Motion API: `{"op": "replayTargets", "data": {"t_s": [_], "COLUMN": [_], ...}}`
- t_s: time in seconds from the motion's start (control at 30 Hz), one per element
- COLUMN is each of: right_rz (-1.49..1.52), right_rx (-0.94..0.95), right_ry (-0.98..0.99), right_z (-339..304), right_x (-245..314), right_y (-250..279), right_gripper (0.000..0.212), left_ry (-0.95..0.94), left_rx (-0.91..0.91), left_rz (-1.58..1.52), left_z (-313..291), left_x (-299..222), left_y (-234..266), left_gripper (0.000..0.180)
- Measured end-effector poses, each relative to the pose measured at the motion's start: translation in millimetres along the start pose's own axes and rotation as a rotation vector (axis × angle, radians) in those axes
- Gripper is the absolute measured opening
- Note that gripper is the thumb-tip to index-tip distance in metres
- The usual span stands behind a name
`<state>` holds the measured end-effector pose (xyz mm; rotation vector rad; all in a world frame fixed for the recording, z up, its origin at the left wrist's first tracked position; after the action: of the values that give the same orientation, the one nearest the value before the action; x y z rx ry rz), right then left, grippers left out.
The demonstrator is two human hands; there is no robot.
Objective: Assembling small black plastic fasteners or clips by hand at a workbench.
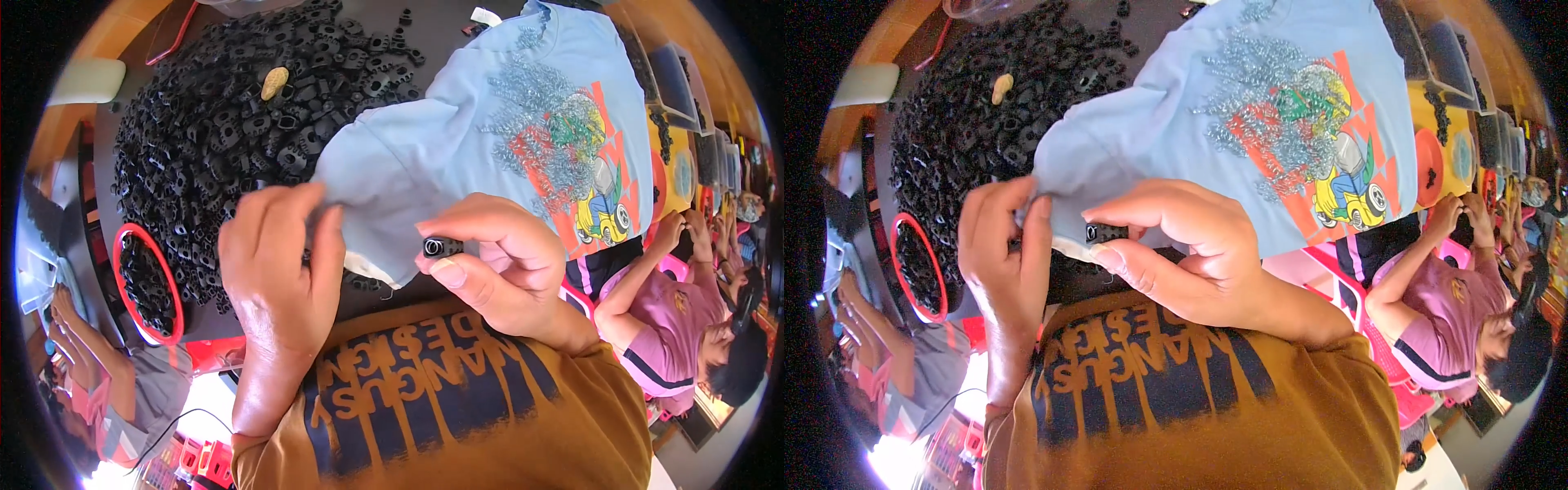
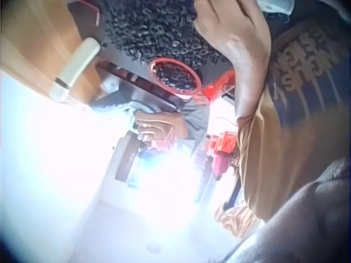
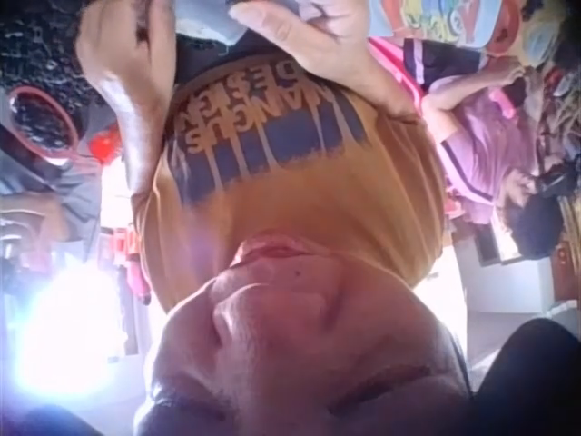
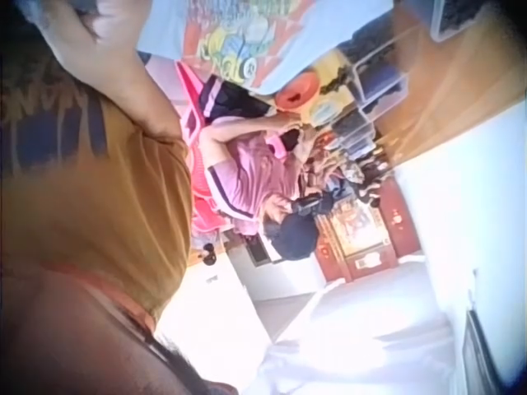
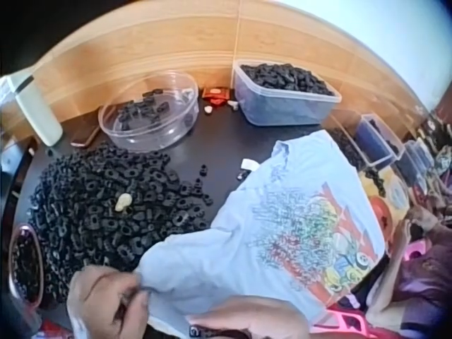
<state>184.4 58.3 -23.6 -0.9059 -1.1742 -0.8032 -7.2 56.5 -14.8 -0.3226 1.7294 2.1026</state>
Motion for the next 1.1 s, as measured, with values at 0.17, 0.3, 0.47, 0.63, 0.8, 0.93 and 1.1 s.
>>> {"op": "replayTargets", "data": {"t_s": [0.17,0.3,0.47,0.63,0.8,0.93,1.1], "right_rz": [-0.005,0.039,0.063,0.163,0.171,0.054,0.367], "right_rx": [-0.023,-0.101,-0.172,-0.189,-0.197,-0.136,-0.281], "right_ry": [0.014,0.023,0.01,0.142,0.301,0.125,-0.129], "right_z": [-2,-2,-1,-4,1,4,4], "right_x": [-3,-3,-2,-1,13,5,-22], "right_y": [0,-4,2,6,11,9,-2], "right_gripper": [0.024,0.024,0.025,0.028,0.026,0.025,0.022], "left_ry": [-0.097,-0.177,-0.204,-0.49,-0.573,-0.522,-0.377], "left_rx": [0.005,-0.005,-0.036,0.072,0.371,0.349,0.104], "left_rz": [0.112,0.107,0.085,-0.178,-0.383,-0.552,-0.306], "left_z": [8,12,13,2,-16,-10,-3], "left_x": [1,-9,-12,-41,-59,-47,-16], "left_y": [-6,-8,-15,-15,-36,-28,-16], "left_gripper": [0.03,0.02,0.016,0.018,0.026,0.022,0.025]}}
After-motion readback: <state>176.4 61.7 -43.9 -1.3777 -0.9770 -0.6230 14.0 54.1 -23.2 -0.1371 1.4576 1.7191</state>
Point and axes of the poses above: each hand's wrist, its own z-axis towards the middle knuckle, its own y-axis out of the back of the hand, x = y × z, the point moved 3 cm from there along z, towards the middle knuckle, and after that the axes turned 7 degrees about z, right-handed, at the moved point
